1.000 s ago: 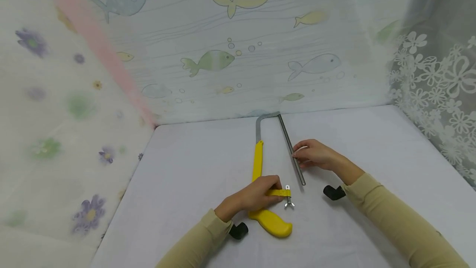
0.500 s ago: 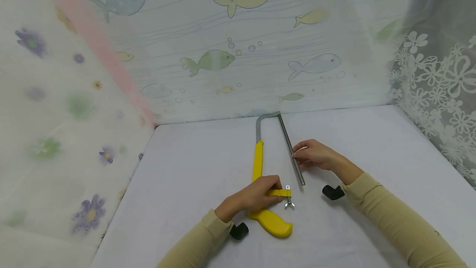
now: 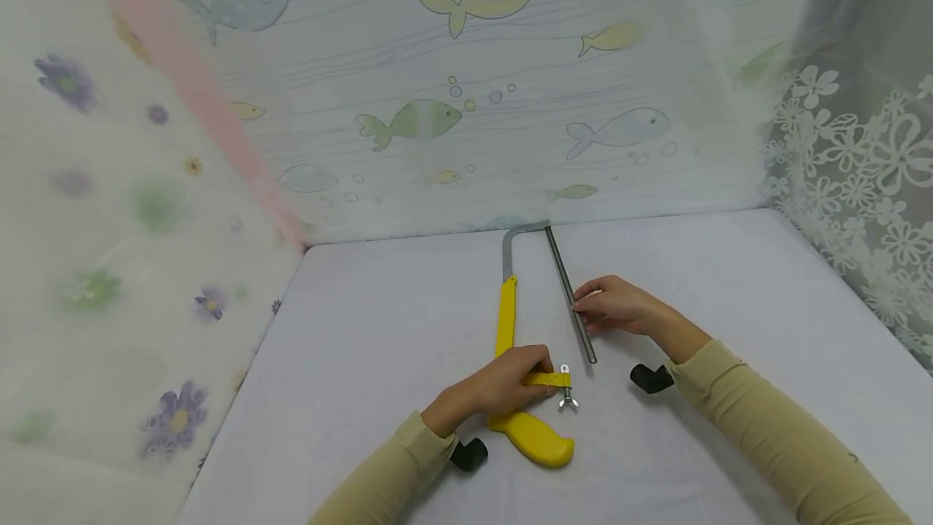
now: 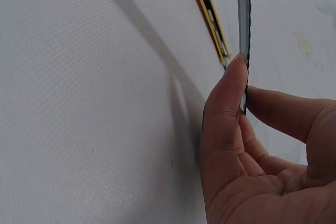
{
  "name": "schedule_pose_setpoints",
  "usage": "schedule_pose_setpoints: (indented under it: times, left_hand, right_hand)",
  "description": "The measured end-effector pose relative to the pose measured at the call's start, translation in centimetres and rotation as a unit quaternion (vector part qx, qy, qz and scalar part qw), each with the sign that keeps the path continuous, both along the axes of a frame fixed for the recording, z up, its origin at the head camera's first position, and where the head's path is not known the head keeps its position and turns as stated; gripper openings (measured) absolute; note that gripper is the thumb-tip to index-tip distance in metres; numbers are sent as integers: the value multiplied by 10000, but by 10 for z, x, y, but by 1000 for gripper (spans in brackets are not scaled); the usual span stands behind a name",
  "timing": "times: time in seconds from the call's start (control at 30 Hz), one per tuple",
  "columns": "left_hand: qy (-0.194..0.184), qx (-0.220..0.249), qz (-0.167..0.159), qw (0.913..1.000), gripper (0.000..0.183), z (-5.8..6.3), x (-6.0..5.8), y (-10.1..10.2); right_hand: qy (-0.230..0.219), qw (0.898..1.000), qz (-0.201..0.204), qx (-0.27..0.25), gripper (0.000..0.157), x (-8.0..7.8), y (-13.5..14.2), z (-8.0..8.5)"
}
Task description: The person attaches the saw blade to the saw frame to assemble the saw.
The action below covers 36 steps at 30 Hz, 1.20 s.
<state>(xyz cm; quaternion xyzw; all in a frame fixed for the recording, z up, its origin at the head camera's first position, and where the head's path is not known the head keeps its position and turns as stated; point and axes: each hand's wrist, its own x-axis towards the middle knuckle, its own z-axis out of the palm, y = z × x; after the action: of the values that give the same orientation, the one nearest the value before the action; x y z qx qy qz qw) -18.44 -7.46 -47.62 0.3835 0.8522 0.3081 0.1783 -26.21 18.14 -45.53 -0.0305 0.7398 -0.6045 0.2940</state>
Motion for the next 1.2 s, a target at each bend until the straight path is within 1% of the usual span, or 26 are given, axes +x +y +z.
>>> schedule_pose_setpoints:
  times: [0.23, 0.3, 0.7, 0.97, 1.2]
  left_hand:
    - [20, -2, -1, 10000, 15, 0, 0, 0]
    - [9, -2, 16, 10000, 14, 0, 0, 0]
    - [-1, -28, 58, 10000, 14, 1, 1, 1]
    - [-9, 35, 44, 10000, 15, 2, 0, 1]
    - [24, 40, 18, 10000, 15, -1, -1, 1]
  right_hand:
    - [15, 10000, 12, 77, 38, 1, -3, 1]
    - [41, 9999, 69, 95, 39, 1, -4, 1]
    - [-170, 9995, 202, -167, 39, 2, -11, -2]
    - [-238, 9993, 209, -182, 40, 1, -14, -2]
    - [-233, 9993, 241, -168, 41, 1, -16, -3]
